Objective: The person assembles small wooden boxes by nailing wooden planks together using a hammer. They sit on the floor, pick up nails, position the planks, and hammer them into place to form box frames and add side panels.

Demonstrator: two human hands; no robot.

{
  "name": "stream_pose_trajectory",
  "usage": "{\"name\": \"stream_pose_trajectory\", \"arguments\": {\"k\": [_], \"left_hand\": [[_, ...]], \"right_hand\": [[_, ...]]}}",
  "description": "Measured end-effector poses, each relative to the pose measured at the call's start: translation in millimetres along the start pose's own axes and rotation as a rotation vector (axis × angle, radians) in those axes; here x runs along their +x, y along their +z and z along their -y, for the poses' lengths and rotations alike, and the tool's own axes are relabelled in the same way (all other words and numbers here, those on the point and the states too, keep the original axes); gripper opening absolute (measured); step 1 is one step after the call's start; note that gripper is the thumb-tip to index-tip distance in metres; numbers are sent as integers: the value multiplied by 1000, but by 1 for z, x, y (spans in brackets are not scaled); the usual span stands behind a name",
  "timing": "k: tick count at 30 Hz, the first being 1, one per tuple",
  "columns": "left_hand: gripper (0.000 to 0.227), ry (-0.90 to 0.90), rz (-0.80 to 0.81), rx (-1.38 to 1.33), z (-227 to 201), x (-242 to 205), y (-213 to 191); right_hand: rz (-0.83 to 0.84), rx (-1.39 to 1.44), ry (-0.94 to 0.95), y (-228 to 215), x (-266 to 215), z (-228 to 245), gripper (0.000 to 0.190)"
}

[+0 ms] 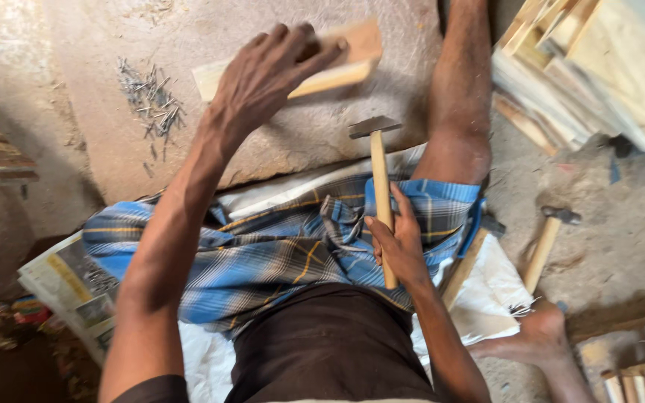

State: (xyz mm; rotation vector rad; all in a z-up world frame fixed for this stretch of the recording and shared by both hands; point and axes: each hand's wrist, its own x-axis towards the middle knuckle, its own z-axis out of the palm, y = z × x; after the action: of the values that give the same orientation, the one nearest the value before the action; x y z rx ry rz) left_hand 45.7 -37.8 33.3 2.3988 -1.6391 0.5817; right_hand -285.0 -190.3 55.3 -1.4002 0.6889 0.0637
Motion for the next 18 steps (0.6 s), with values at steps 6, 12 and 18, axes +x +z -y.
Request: {"name": "stream_pose_trajectory", "arguments": {"k": [6, 12, 18], "left_hand": [[67, -325, 98, -135, -15, 49, 5], [33, -486, 130, -107, -28, 51, 23], [29, -473, 42, -50, -28, 47, 25]], "right_hand": [[-199, -362, -391, -16, -6, 78, 73], [-389, -613, -684, -42, 23, 106, 58], [-191, -984, -586, -38, 51, 113, 69]]}}
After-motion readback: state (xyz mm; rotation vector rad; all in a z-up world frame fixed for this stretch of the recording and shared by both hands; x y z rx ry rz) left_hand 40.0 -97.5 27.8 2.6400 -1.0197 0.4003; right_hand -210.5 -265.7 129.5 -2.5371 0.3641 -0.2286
